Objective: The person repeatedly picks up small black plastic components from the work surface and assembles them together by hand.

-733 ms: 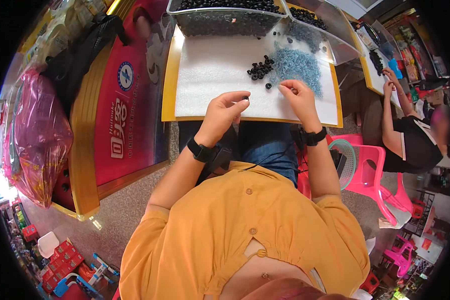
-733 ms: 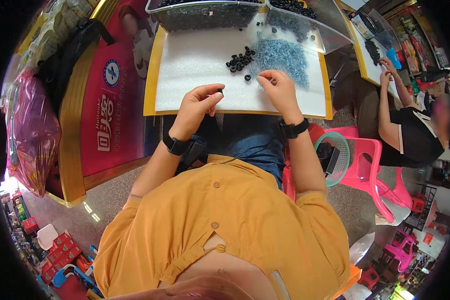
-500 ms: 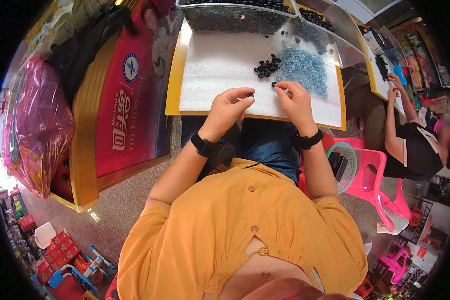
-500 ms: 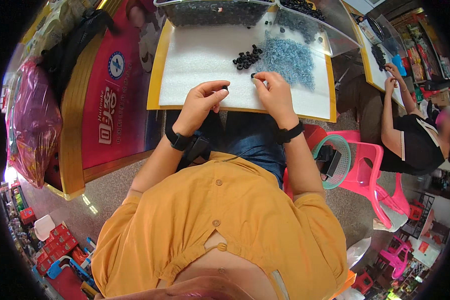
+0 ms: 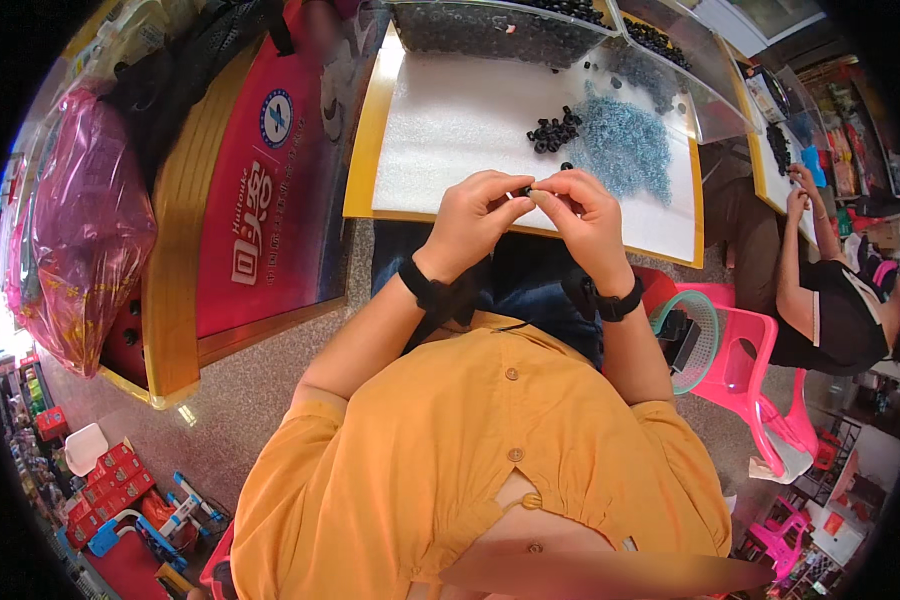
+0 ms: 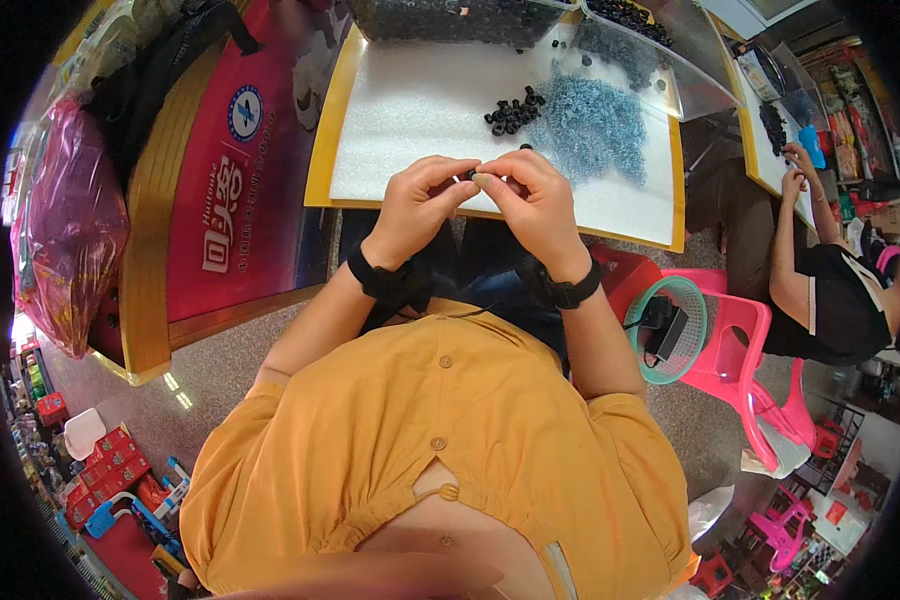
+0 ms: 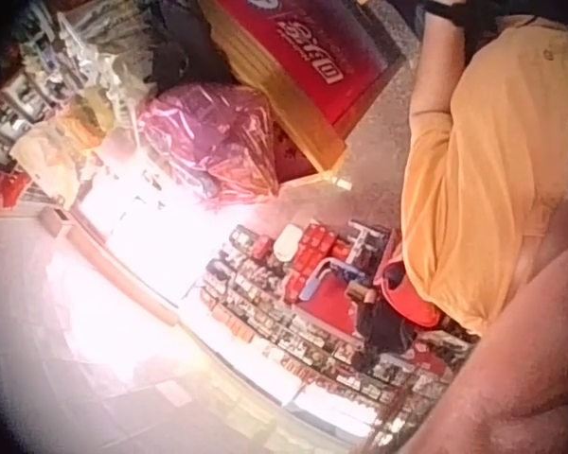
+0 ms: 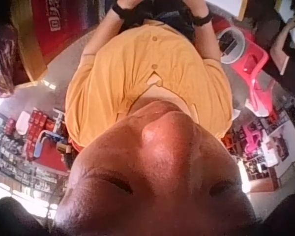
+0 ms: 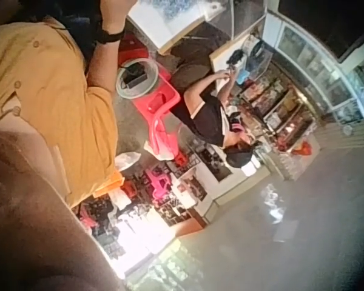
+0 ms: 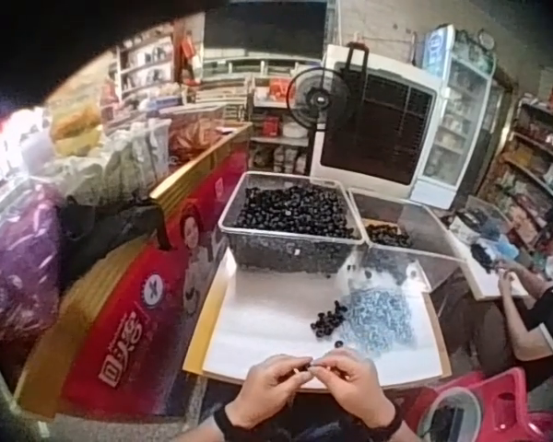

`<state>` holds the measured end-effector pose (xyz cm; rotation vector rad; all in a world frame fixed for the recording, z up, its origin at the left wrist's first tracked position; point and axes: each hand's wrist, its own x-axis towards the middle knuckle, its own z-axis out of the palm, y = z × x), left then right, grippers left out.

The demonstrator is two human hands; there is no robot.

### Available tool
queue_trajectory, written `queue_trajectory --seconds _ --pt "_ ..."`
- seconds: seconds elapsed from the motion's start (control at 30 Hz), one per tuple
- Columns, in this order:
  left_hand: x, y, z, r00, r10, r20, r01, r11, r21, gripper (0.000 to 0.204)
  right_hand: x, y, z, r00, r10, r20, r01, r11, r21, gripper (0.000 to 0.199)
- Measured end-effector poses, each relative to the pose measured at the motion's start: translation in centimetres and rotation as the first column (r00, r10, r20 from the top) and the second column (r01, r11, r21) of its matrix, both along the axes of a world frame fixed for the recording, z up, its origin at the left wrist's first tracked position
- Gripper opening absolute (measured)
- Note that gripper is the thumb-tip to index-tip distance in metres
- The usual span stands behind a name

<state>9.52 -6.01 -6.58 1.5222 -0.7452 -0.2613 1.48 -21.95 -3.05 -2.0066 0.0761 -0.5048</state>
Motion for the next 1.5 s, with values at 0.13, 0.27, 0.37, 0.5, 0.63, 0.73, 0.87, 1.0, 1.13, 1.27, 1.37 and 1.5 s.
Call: queue_trajectory --seconds 0.13,0.27,0.37,0.5,0.63,0.73,0.87,1.0,1.13,1.27,1.37,1.5 --pt "-0.1 0.2 0.3 0.967 0.018 0.255 -0.022 1.0 0.013 0.026 -0.5 -0.3 0.1 1.0 0.004 -0.031 -0.005 0.999 -0.042 0.01" --pt "-0.2 0.2 0.6 0.902 0.005 0.433 0.011 0.999 -0.035 0.028 -1.1 -1.3 0.7 0.905 0.21 -0.37 0.036 0.828 0.559 0.014" --pt "-0.5 0.3 1.2 0.894 -0.032 0.447 0.065 0.996 -0.059 0.03 -1.5 -1.3 -0.3 0.862 0.41 -0.299 0.057 0.507 0.86 0.017" --pt "-0.7 0.2 1.1 0.919 -0.118 0.376 0.123 0.992 0.009 0.03 -2.0 -1.5 -1.3 0.871 0.424 -0.247 0.068 0.394 0.917 0.019" --pt "-0.4 0.1 0.2 0.974 -0.075 0.215 0.067 0.997 0.041 0.027 -1.0 -2.0 -0.2 0.885 0.297 -0.359 0.058 0.695 0.717 0.017" --pt "-0.1 0.1 -0.1 0.995 -0.028 0.093 0.021 0.997 0.075 0.025 1.7 -3.7 -0.6 0.93 0.11 -0.349 0.001 0.953 0.303 0.018" --pt "0.3 0.0 -0.7 1.0 0.003 0.024 -0.004 0.999 0.054 0.024 6.0 -5.1 -0.7 0.986 -0.089 -0.138 0.009 0.869 -0.495 0.016" --pt "0.6 0.2 -0.4 0.999 0.022 0.048 -0.026 0.997 0.075 0.024 8.7 -4.7 -0.6 0.986 -0.076 -0.145 -0.056 0.675 -0.736 0.015" --pt "0.8 0.4 -0.3 1.0 0.027 0.0 -0.027 0.998 0.055 0.025 10.0 -4.9 -0.8 0.974 -0.055 -0.219 -0.163 0.501 -0.85 0.014" --pt "0.8 0.6 0.1 0.995 0.042 -0.086 -0.039 0.999 0.034 0.025 9.5 -4.9 -0.3 0.989 0.046 -0.143 -0.141 0.617 -0.774 0.011" --pt "0.4 0.7 0.7 0.954 0.044 -0.297 -0.053 0.998 -0.022 0.025 6.8 -3.7 1.2 0.971 0.142 -0.19 -0.189 0.947 -0.259 0.011" --pt "0.0 0.8 1.8 0.927 -0.018 -0.375 -0.014 0.997 -0.082 0.029 1.9 -2.6 0.6 0.945 0.289 -0.153 -0.176 0.844 0.506 0.012"
